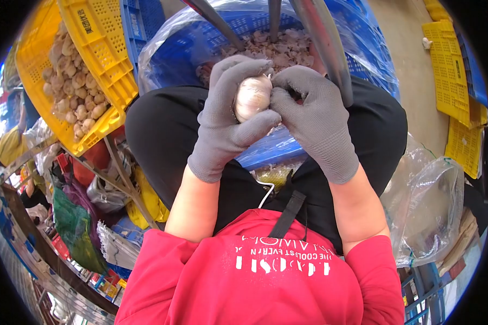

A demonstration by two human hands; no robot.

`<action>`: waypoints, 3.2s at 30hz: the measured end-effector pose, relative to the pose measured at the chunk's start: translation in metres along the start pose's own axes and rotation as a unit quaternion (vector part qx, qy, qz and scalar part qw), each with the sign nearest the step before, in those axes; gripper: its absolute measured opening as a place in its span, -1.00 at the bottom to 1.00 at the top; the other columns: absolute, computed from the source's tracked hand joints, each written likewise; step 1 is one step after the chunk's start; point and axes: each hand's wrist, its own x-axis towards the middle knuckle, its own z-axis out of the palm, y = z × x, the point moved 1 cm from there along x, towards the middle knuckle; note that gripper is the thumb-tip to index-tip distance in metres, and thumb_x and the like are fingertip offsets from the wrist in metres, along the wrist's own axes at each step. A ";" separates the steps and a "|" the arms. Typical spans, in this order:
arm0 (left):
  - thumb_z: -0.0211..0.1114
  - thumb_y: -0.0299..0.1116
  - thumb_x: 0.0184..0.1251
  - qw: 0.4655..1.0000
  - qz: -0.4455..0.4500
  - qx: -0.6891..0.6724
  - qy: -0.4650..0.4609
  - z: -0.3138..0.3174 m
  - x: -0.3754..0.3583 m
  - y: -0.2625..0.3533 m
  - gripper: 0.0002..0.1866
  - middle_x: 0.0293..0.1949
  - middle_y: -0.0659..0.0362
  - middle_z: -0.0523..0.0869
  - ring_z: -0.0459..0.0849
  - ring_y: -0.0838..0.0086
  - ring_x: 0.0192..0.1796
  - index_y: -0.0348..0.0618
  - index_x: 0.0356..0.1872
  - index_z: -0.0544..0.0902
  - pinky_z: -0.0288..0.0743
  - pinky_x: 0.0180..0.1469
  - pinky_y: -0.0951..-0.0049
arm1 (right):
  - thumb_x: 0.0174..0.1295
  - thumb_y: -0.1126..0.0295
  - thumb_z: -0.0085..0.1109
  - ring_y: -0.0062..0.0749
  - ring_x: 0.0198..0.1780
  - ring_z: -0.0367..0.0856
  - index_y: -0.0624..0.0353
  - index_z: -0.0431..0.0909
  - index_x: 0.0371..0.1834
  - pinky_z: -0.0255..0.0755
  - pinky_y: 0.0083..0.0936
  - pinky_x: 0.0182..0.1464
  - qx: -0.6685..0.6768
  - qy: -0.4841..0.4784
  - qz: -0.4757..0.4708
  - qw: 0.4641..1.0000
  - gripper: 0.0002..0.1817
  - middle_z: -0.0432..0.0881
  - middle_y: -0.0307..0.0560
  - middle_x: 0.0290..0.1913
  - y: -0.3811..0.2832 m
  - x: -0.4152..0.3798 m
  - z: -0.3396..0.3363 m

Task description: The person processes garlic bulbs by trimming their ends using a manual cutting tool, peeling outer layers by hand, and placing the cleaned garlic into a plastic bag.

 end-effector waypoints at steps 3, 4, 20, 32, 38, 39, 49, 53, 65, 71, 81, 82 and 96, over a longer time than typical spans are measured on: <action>0.45 -0.25 0.09 0.992 0.042 0.117 -0.029 -0.003 0.003 0.009 -0.35 0.07 0.10 0.56 0.55 0.37 0.10 -0.21 0.22 0.44 0.44 0.17 0.40 | 0.21 0.42 0.17 -0.58 -0.41 0.49 0.31 0.57 -0.28 0.40 -0.60 -0.29 -0.040 -0.025 -0.008 0.999 -0.85 0.57 -0.14 -0.43 0.000 0.000 -0.002; 0.43 -0.21 0.13 0.994 -0.080 -0.072 0.008 0.000 0.001 0.017 -0.35 0.05 0.08 0.57 0.57 0.37 0.09 -0.24 0.23 0.43 0.48 0.14 0.39 | 0.16 0.38 0.19 -0.44 -0.40 0.56 0.28 0.58 -0.32 0.43 -0.51 -0.28 0.033 -0.031 0.054 0.998 -0.83 0.59 -0.08 -0.44 -0.001 0.001 -0.002; 0.19 0.07 0.36 0.997 -0.043 0.022 0.062 0.003 -0.014 0.007 -0.35 0.10 0.00 0.48 0.47 0.29 0.16 -0.30 0.23 0.42 0.31 0.24 0.36 | 0.13 0.39 0.12 -0.40 -0.54 0.60 0.29 0.55 -0.43 0.46 -0.47 -0.41 0.005 0.043 0.017 0.999 -0.84 0.58 -0.05 -0.58 -0.002 -0.002 0.020; 0.22 -0.11 0.39 0.977 -0.119 -0.160 0.073 -0.005 -0.011 0.012 -0.51 0.00 0.11 0.59 0.58 0.43 0.06 -0.30 0.13 0.46 0.48 0.10 0.49 | 0.17 0.44 0.15 -0.66 -0.54 0.51 0.31 0.57 -0.39 0.39 -0.63 -0.45 0.263 -0.031 0.184 0.946 -0.87 0.56 -0.24 -0.57 0.004 -0.008 0.024; 0.04 -0.32 0.52 0.987 -0.026 0.144 0.058 -0.001 -0.012 -0.002 -0.65 0.12 -0.03 0.50 0.59 0.32 0.09 -0.32 0.18 0.41 0.54 0.10 0.42 | 0.18 0.46 0.12 -0.68 -0.52 0.50 0.30 0.56 -0.38 0.37 -0.66 -0.45 0.315 -0.023 0.203 0.927 -0.89 0.55 -0.25 -0.54 0.005 -0.010 0.026; 0.04 -0.32 0.52 0.988 -0.026 0.144 0.058 0.002 -0.012 -0.002 -0.65 0.12 -0.03 0.50 0.59 0.32 0.09 -0.32 0.18 0.41 0.54 0.10 0.42 | 0.18 0.46 0.12 -0.68 -0.52 0.50 0.30 0.56 -0.38 0.37 -0.66 -0.45 0.315 -0.023 0.204 0.927 -0.89 0.55 -0.25 -0.54 0.005 -0.010 0.026; 0.11 -0.34 0.48 0.844 -0.219 -0.460 0.169 -0.008 -0.012 -0.023 -0.63 0.11 0.10 0.49 0.59 0.32 0.08 -0.14 0.24 0.39 0.57 0.11 0.36 | 0.21 0.42 0.15 -0.69 -0.44 0.47 0.27 0.52 -0.31 0.41 -0.64 -0.34 0.256 0.025 0.142 0.956 -0.88 0.51 -0.26 -0.47 0.016 -0.009 0.023; 0.01 -0.10 0.53 0.974 -0.122 -0.127 0.144 -0.002 -0.012 -0.009 -0.56 0.05 0.09 0.55 0.61 0.40 0.04 -0.25 0.20 0.41 0.51 0.09 0.48 | 0.20 0.37 0.22 -0.61 -0.36 0.51 0.25 0.50 -0.22 0.43 -0.61 -0.25 0.205 0.059 0.030 0.977 -0.80 0.54 -0.18 -0.34 0.000 -0.002 0.020; 0.12 0.11 0.41 0.985 -0.083 -0.134 0.072 -0.003 -0.013 0.001 -0.43 -0.04 0.17 0.58 0.55 0.55 -0.02 -0.25 0.08 0.49 0.44 0.05 0.54 | 0.16 0.28 0.27 -0.51 -0.41 0.52 0.20 0.49 -0.29 0.45 -0.54 -0.27 0.173 -0.085 0.092 0.977 -0.76 0.51 -0.14 -0.48 0.005 -0.001 0.007; 0.15 0.11 0.39 0.991 -0.083 -0.080 0.072 -0.006 -0.012 0.005 -0.45 -0.11 0.18 0.60 0.57 0.54 -0.05 -0.25 0.03 0.51 0.45 0.00 0.55 | 0.18 0.24 0.26 -0.50 -0.39 0.54 0.22 0.49 -0.30 0.44 -0.54 -0.26 0.079 -0.046 0.021 0.996 -0.73 0.53 -0.13 -0.46 0.002 -0.001 0.009; 0.13 0.15 0.38 0.989 -0.081 -0.111 0.052 -0.005 -0.013 0.003 -0.43 -0.12 0.18 0.61 0.58 0.57 -0.11 -0.24 0.01 0.53 0.47 -0.08 0.58 | 0.18 0.27 0.21 -0.52 -0.44 0.50 0.26 0.45 -0.35 0.42 -0.53 -0.32 0.124 -0.113 0.110 0.980 -0.74 0.49 -0.12 -0.50 0.006 0.000 0.005; 0.12 0.16 0.38 0.980 -0.108 -0.163 0.040 -0.005 -0.015 0.005 -0.42 -0.12 0.18 0.61 0.59 0.55 -0.12 -0.24 0.03 0.52 0.49 -0.09 0.58 | 0.18 0.30 0.18 -0.53 -0.44 0.50 0.26 0.45 -0.35 0.42 -0.53 -0.33 0.145 -0.114 0.109 0.977 -0.77 0.50 -0.12 -0.50 0.009 0.001 0.005; -0.27 0.02 0.58 0.989 -0.067 -0.091 0.099 -0.003 -0.012 -0.005 -0.48 -0.08 0.07 0.63 0.63 0.43 -0.06 -0.24 0.03 0.47 0.53 0.08 0.43 | 0.22 0.28 0.19 -0.51 -0.30 0.56 0.19 0.49 -0.17 0.45 -0.53 -0.16 0.256 -0.012 0.011 0.967 -0.76 0.55 -0.12 -0.34 0.007 -0.002 0.022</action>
